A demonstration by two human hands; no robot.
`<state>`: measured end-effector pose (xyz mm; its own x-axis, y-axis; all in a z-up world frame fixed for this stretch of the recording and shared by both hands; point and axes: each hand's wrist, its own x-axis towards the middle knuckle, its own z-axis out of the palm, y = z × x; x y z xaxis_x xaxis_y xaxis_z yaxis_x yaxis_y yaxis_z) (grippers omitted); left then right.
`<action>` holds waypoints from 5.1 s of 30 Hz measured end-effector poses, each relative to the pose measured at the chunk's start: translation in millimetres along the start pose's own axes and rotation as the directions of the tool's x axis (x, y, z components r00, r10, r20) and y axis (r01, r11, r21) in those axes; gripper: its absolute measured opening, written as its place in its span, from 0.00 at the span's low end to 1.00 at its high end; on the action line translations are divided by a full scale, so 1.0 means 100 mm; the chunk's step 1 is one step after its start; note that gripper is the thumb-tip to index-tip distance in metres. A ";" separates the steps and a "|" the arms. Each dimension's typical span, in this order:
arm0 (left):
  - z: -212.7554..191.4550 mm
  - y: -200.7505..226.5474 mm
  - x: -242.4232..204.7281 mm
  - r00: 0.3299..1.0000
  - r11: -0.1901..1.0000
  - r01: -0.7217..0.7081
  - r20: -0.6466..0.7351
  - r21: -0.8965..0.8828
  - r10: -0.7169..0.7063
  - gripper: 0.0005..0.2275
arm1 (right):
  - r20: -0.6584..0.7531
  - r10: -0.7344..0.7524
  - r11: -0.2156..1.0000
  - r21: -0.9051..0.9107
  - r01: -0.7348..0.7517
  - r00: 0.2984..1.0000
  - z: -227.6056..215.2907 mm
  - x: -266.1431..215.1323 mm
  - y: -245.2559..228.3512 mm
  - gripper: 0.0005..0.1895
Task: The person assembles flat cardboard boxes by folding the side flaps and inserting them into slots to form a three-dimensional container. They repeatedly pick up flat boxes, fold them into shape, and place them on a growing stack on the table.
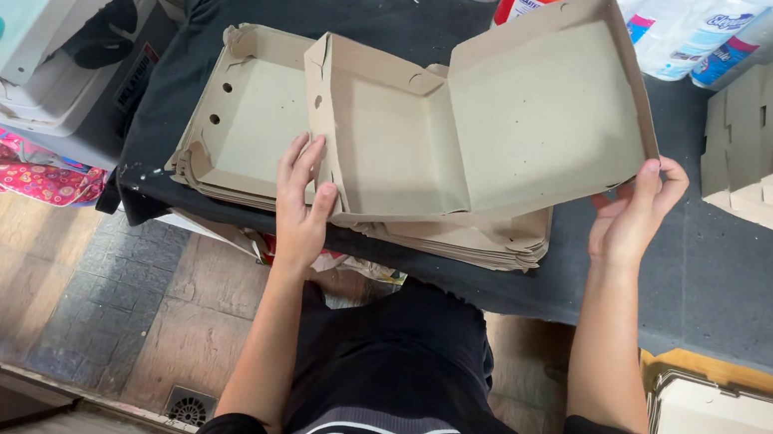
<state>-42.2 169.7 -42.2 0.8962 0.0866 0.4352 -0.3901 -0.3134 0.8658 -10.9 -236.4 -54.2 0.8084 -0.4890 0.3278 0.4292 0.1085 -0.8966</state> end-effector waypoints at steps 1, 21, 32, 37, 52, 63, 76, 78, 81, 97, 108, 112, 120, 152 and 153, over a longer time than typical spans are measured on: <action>-0.02 -0.03 -0.04 1.000 1.000 0.000 -0.001 0.002 0.000 0.24 | 0.001 0.001 1.000 0.002 -0.001 1.000 0.02 -0.04 -0.01 0.14; -0.42 -0.67 -0.39 0.930 0.640 -0.357 0.324 0.681 0.174 0.02 | -0.048 0.171 0.983 0.078 -0.167 0.984 -0.02 -0.28 0.10 0.10; -0.41 -0.56 -0.29 0.876 0.673 -0.434 0.454 0.599 0.162 0.03 | -0.044 0.187 0.981 0.059 -0.184 0.981 0.07 -0.34 -0.02 0.10; -0.52 -0.46 -0.21 0.846 0.718 -0.479 0.484 0.505 0.224 0.15 | -0.164 0.329 0.944 0.040 -0.327 0.930 0.15 -0.33 -0.12 0.16; -0.09 -0.45 -0.25 0.914 0.711 -0.402 0.301 0.576 0.272 0.14 | -0.034 0.349 0.922 0.189 -0.337 0.936 0.01 -0.54 0.56 0.29; 0.92 -0.48 -0.15 0.871 0.824 -0.311 0.490 0.473 0.048 0.08 | 0.184 0.433 0.863 0.198 -0.465 0.882 0.36 -0.89 0.55 0.26; 1.06 -0.44 -0.12 0.854 0.839 -0.222 0.514 0.497 -0.078 0.05 | 0.247 0.503 0.831 0.126 -0.542 0.828 0.41 -1.06 0.57 0.27; 1.07 -0.44 -0.12 0.858 0.826 -0.242 0.509 0.509 -0.063 0.06 | 0.259 0.519 0.824 0.103 -0.557 0.815 0.43 -1.07 0.58 0.24; 1.14 -0.58 -0.16 0.860 0.816 -0.255 0.508 0.519 -0.055 0.07 | 0.282 0.577 0.793 0.031 -0.608 0.767 0.35 -1.07 0.75 0.22; 1.22 -0.52 -0.08 0.837 0.703 -0.283 0.525 0.653 -0.151 0.04 | 0.659 0.570 0.822 -0.456 -0.342 0.491 1.05 -0.66 -0.23 0.19; 1.16 -0.27 -0.23 0.883 0.711 -0.329 0.470 0.622 -0.002 0.12 | 0.710 0.326 0.628 -0.656 0.418 0.624 1.79 0.38 0.43 0.09; 1.11 -0.16 -0.27 0.932 0.663 -0.351 0.315 0.661 0.180 0.10 | 0.709 0.237 0.555 -0.660 0.507 0.664 2.04 0.56 0.76 0.07; 0.62 0.11 -0.25 0.957 0.712 -0.259 0.074 0.653 0.281 0.02 | 0.793 0.171 0.270 -0.609 0.746 0.585 2.30 0.66 1.37 0.08; 0.17 -0.23 -0.46 0.922 0.960 0.278 -0.290 0.037 -0.255 0.21 | 0.600 0.146 0.114 -0.800 0.589 0.787 2.55 0.60 1.88 0.07; 0.18 -0.20 -0.45 0.929 0.966 0.252 -0.296 0.062 -0.223 0.21 | 0.581 0.147 0.121 -0.814 0.568 0.800 2.56 0.59 1.84 0.07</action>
<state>-70.6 154.8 -83.6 0.8568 0.4304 0.2839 -0.1380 -0.3392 0.9306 218.7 -23.5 -123.8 0.9444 0.1275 0.3031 0.1835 -0.9692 -0.1641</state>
